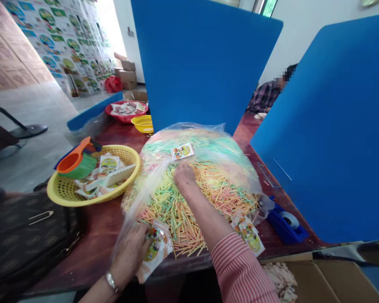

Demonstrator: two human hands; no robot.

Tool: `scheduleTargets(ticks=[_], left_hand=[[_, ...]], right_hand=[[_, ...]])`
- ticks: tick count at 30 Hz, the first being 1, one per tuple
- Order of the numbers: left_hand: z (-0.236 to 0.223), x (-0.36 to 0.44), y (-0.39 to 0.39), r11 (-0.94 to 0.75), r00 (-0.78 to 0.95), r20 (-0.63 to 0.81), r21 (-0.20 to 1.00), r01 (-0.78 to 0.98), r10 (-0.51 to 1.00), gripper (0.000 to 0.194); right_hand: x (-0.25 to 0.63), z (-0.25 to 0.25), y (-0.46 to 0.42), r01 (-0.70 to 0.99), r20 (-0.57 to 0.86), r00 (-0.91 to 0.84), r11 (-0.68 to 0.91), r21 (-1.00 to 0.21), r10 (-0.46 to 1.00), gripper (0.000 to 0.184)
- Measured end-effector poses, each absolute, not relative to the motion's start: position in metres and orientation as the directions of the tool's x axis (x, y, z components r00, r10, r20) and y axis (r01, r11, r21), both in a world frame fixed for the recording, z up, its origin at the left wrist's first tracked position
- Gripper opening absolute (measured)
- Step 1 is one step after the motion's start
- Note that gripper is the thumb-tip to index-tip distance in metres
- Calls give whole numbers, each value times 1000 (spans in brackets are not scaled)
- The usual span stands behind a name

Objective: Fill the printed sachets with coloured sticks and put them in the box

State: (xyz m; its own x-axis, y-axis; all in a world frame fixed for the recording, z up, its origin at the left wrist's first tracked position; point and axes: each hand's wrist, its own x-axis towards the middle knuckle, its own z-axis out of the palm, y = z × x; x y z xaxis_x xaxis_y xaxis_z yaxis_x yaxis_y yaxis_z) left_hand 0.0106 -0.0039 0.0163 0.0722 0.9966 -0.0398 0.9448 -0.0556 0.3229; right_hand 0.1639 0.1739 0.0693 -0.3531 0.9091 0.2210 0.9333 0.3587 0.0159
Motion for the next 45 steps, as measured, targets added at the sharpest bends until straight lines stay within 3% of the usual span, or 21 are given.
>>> scheduleTargets(ticks=[6, 10, 17, 20, 23, 25, 29, 37, 40, 42, 43, 45], left_hand=[[10, 16, -9, -49, 25, 80, 303, 952, 996, 15], [2, 12, -5, -46, 27, 56, 372, 927, 998, 9], [3, 9, -2, -59, -10, 134, 498, 865, 991, 8], [7, 10, -3, 71, -108, 3, 731, 679, 994, 2], [17, 12, -1, 205, -74, -192, 908, 366, 979, 13], [25, 13, 0, 210, -44, -206, 944, 256, 978, 19], [33, 16, 6, 135, -64, -122, 950, 280, 991, 23], [37, 28, 15, 123, -26, -120, 984, 129, 992, 17], [38, 29, 17, 104, 5, -107, 979, 177, 994, 19], [37, 29, 19, 89, 41, -100, 971, 221, 994, 19], [37, 30, 19, 81, 64, -99, 968, 238, 993, 19], [35, 31, 20, 65, 112, -97, 965, 253, 989, 19]], right_hand=[[159, 71, 172, 941, 192, -338, 333, 57, 922, 29], [158, 74, 172, 943, 200, -334, 329, 58, 921, 29], [164, 74, 173, 939, 261, -339, 343, 32, 904, 27], [171, 72, 177, 950, 279, -297, 312, -10, 913, 30], [183, 67, 178, 958, 292, -246, 277, -70, 924, 32], [192, 63, 176, 955, 291, -233, 275, -114, 928, 32], [202, 54, 172, 935, 286, -234, 296, -196, 929, 32], [209, 58, 161, 895, 305, -72, 196, -400, 950, 31], [217, 56, 141, 682, 284, -115, 284, -674, 952, 28], [218, 55, 122, 330, 252, -129, 281, -901, 959, 21], [216, 54, 113, 127, 237, -123, 252, -959, 964, 18], [210, 56, 93, -203, 220, -98, 197, -959, 971, 14]])
